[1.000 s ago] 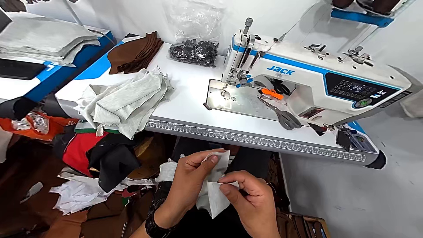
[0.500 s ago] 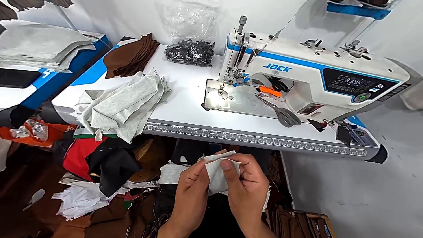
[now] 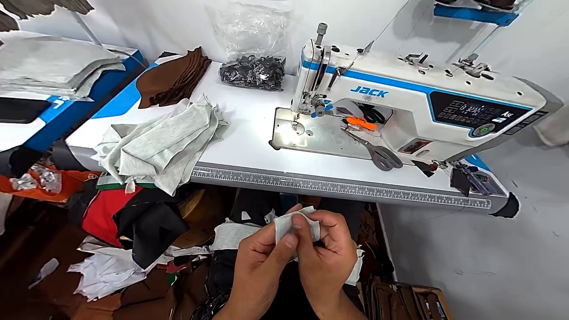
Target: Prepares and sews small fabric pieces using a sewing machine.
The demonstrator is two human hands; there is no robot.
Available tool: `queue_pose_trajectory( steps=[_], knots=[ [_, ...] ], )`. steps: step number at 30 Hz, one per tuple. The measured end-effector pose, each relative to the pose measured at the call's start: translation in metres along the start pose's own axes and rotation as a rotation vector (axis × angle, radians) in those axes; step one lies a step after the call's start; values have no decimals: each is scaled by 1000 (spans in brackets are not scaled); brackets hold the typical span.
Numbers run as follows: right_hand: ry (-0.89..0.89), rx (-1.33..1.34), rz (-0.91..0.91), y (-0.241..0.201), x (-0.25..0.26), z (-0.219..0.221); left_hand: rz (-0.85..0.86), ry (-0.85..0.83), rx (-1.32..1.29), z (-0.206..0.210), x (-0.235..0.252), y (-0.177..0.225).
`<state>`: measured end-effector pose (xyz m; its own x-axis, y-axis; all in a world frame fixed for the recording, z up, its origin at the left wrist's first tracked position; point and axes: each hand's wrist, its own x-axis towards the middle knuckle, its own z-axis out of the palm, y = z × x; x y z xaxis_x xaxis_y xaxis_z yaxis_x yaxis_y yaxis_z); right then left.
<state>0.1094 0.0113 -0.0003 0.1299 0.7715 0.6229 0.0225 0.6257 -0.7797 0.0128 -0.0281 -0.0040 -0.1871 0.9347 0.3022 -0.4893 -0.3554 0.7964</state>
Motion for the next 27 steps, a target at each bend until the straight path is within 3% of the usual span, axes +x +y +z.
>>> queue_pose_trajectory(
  steps=[4, 8, 11, 18, 27],
  knots=[
    [-39, -78, 55, 6, 4, -17, -14, 57, 66, -2, 5, 7],
    [-268, 152, 262, 13, 19, -41, -41, 42, 104, -6, 9, 15],
    [-385, 237, 295, 13, 22, -40, -41, 23, 149, -7, 12, 15],
    [-216, 124, 118, 14, 17, -31, 140, 57, 479, -14, 12, 11],
    [-147, -220, 24, 17, 14, -30, 241, 156, 626, -20, 16, -4]
  ],
)
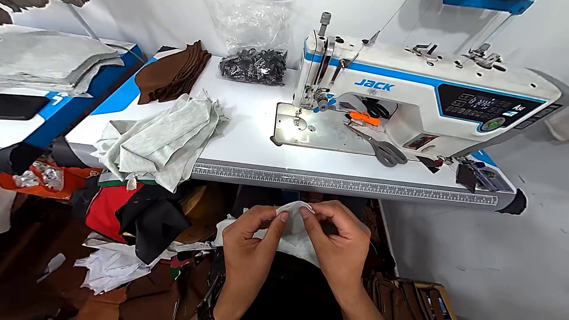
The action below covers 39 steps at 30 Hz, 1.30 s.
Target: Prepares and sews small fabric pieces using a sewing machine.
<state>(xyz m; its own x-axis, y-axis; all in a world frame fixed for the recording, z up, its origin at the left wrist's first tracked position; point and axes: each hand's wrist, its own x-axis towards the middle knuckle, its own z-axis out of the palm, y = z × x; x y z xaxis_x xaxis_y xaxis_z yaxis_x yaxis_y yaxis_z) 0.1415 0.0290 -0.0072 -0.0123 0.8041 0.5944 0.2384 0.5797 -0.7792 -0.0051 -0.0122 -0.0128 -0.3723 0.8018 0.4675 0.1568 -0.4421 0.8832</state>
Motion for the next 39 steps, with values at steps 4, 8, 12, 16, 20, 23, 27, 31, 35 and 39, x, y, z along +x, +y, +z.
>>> queue_pose_trajectory(
  steps=[4, 8, 12, 16, 20, 23, 27, 31, 35, 39],
  knots=[
    [-121, 192, 138, 1, 5, -8, -35, -34, -17, -2, 4, 0],
    [-236, 385, 266, 7, 17, -17, -111, -88, -59, -11, 15, 2],
    [-313, 591, 294, 12, 26, -11, -117, -93, -141, -12, 26, 9],
    [-392, 675, 320, 16, 26, 4, -89, -31, -175, -13, 34, 18],
    [-326, 702, 370, 10, 22, 15, -76, 22, -187, -16, 38, 24],
    [-331, 656, 336, 6, 23, 13, -90, 35, -218, -18, 38, 25],
    [-372, 580, 263, 4, 28, 5, -143, 18, -250, -20, 40, 27],
    [-400, 558, 205, 6, 31, -4, -182, -6, -305, -19, 41, 28],
    [-392, 566, 184, 9, 34, -7, -220, -6, -349, -14, 40, 27],
    [-326, 615, 226, 8, 31, -1, -212, -9, -341, -9, 38, 26]
  ],
)
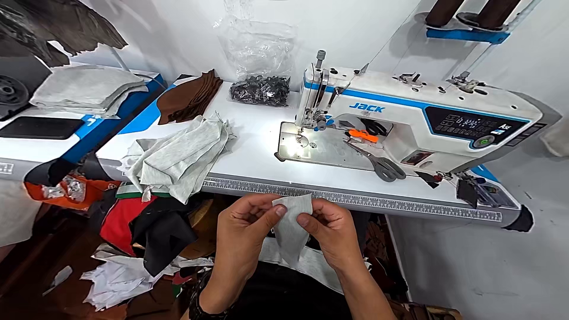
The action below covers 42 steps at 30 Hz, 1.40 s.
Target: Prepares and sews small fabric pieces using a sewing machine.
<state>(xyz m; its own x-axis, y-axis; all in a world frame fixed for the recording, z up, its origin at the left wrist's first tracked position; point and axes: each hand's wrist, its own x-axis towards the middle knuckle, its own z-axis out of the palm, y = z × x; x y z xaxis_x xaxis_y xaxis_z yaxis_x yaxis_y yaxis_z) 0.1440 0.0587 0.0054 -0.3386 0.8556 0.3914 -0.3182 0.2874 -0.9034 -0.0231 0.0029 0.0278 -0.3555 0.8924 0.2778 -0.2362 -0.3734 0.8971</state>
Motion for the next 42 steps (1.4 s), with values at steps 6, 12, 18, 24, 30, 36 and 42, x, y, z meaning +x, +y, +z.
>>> queue_pose_trajectory(
  steps=[6, 12, 18, 24, 30, 36, 42],
  knots=[
    [108, 20, -16, 6, -1, 10, 58, 24, 53, 2, -2, -2],
    [176, -127, -105, 7, -2, 18, 56, -2, 72, 2, -2, -7],
    [213, -219, -220, 6, -1, 17, 39, 13, 83, -1, 0, -6],
    [305, -358, -289, 9, 0, 19, 152, 49, 198, 0, -4, -12],
    [408, -627, -444, 11, -4, 25, 254, 56, 269, 6, -8, -15],
    [407, -725, -538, 10, -8, 29, 239, 51, 263, 8, -11, -15],
    [382, -803, -592, 10, -11, 33, 239, 43, 264, 9, -11, -14]
  ],
)
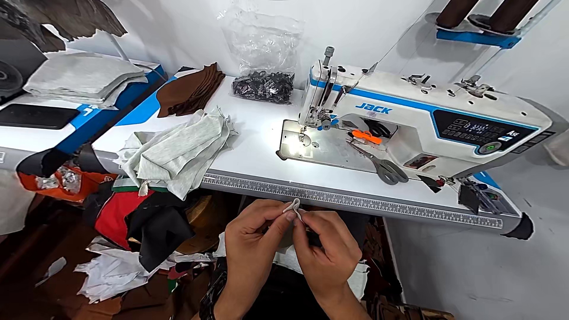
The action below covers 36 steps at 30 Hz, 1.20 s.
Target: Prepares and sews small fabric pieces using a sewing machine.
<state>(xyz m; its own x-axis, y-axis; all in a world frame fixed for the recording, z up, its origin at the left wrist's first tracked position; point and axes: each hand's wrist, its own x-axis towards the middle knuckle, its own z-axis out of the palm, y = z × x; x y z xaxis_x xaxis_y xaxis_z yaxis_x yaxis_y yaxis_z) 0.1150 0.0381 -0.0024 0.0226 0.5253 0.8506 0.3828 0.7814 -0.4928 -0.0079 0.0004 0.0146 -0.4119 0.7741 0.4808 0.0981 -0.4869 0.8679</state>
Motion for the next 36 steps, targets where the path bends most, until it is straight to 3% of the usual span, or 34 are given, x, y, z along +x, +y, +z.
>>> queue_pose_trajectory(
  steps=[14, 21, 26, 31, 36],
  knots=[
    [-35, -103, -78, -1, 0, 1, -54, -43, -23, 2, -1, 0],
    [-435, 231, 245, -16, 16, -29, -239, -114, -252, -5, 3, -1],
    [-649, 350, 329, -21, 37, -50, -267, -119, -271, -6, 4, 1],
    [-529, 277, 298, -7, 60, -55, -374, -123, -378, -8, 6, 9],
    [-609, 380, 331, 5, 75, -37, -374, -127, -386, -7, 8, 8]
  ],
)
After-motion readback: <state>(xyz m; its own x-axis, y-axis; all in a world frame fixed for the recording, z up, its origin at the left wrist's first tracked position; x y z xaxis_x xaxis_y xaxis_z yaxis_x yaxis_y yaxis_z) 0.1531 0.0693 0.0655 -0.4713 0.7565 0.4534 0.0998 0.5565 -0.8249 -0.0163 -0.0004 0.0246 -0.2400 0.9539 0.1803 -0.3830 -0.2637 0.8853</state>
